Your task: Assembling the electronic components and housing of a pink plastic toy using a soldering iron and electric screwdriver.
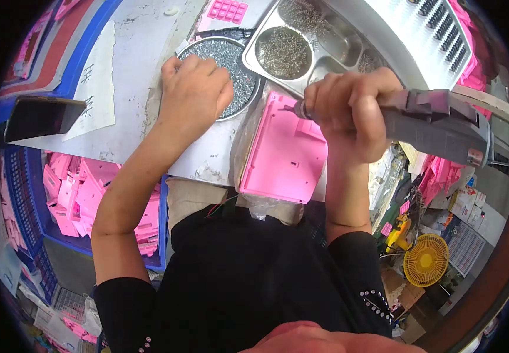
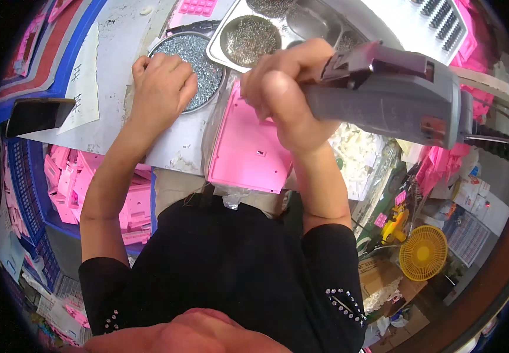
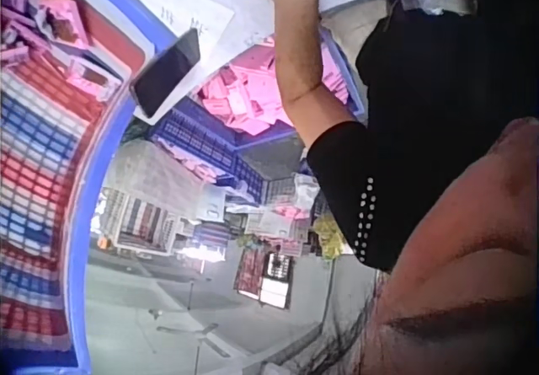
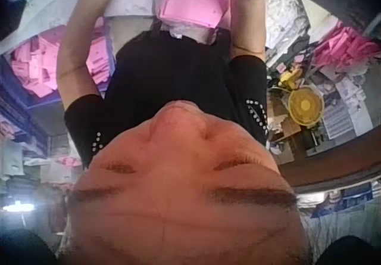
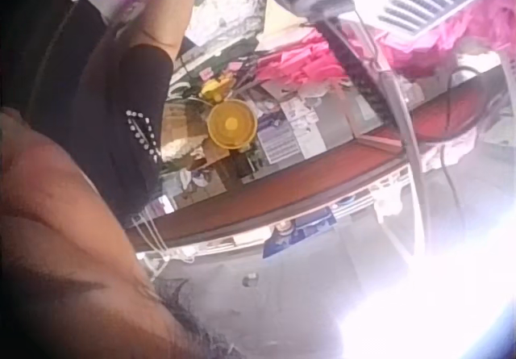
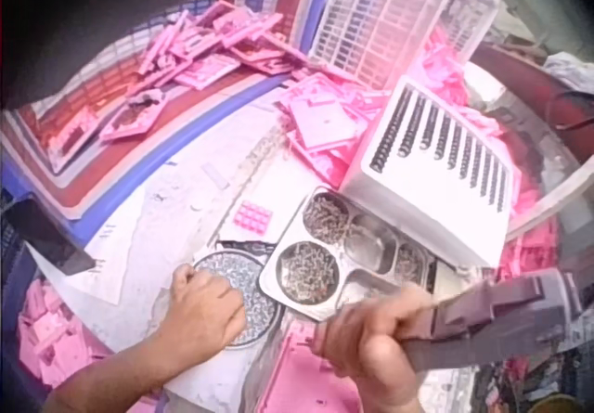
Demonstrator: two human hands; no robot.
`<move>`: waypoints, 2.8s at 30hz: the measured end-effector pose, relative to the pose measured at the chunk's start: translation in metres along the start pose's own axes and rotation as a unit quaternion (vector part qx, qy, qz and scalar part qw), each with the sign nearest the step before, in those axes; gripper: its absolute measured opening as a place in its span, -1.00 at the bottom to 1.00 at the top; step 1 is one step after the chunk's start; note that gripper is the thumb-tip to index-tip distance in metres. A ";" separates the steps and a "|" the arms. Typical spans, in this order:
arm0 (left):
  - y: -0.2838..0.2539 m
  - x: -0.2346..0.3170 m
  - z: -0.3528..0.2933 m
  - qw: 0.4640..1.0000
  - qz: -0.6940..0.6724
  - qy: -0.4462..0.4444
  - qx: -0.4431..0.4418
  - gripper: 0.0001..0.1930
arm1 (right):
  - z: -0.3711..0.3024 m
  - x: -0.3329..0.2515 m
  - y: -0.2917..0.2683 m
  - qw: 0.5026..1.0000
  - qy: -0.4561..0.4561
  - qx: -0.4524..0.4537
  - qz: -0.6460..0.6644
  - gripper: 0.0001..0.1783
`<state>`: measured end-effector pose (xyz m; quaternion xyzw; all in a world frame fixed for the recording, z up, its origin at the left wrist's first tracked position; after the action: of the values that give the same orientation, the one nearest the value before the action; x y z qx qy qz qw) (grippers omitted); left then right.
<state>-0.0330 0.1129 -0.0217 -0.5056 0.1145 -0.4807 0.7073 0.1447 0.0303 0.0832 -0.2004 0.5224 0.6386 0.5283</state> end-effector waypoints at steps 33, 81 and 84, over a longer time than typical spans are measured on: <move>-0.053 0.068 -0.034 0.959 -0.270 0.083 0.020 -0.84 | -0.049 -0.028 0.037 0.996 0.080 -0.029 0.021 -0.66; -0.055 0.072 -0.077 0.967 -0.226 0.088 -0.080 -0.62 | -0.109 -0.007 0.066 0.956 0.042 -0.172 -0.234 -0.83; -0.053 0.076 -0.073 0.967 -0.221 0.090 -0.086 -0.62 | -0.105 -0.005 0.062 0.945 0.000 -0.180 -0.272 -0.82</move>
<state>-0.0716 0.0067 0.0127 -0.5316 0.1040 -0.6570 0.5243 0.0606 -0.0577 0.0758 -0.4267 0.3240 0.5538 0.6374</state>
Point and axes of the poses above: each hand's wrist, its own z-axis towards the middle knuckle, its own y-axis out of the palm, x = y × z, the point moved 4 cm from there along z, towards the middle knuckle, and after that the axes turned 5 degrees about x, right-handed, at the moved point
